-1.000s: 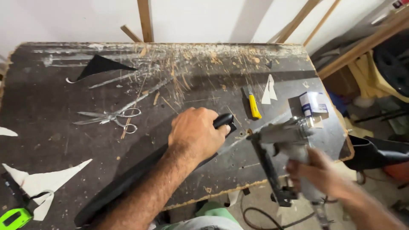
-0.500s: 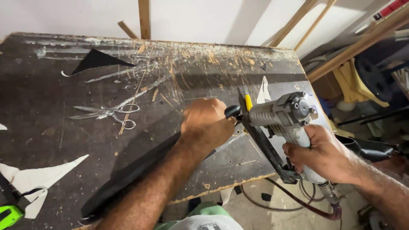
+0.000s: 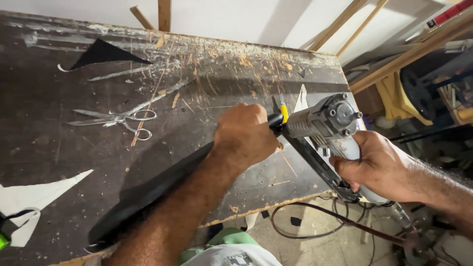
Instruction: Upholstering a furniture component by cutting fabric to size and securing it to the frame using a pneumatic stapler
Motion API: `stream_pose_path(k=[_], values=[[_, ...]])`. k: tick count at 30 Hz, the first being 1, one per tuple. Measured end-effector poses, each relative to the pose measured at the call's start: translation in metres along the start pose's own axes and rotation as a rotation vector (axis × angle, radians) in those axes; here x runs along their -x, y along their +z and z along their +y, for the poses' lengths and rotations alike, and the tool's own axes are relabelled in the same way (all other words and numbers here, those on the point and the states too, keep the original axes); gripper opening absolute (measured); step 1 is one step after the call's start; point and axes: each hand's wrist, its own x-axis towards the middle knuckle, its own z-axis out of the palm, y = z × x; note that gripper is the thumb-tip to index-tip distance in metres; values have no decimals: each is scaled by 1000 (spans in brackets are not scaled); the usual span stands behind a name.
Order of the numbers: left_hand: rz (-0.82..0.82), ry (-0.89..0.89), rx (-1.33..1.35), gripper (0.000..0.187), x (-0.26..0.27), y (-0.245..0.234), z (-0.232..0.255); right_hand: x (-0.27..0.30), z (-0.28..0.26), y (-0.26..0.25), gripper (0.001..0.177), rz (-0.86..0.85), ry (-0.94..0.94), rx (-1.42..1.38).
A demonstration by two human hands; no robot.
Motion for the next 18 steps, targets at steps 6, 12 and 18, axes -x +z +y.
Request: stream_pose_path(k=[6,12,18], values=[[80,57,-14,36,-10,10,-6,0,-13,0,30,7,95,69],[10,-2,20,20,-2,-2,-7,1,-5,-5,21,-48,157,-85],[225,116,-143,31,-40,22,-28,-64,166,66,68,-89,252,-214]])
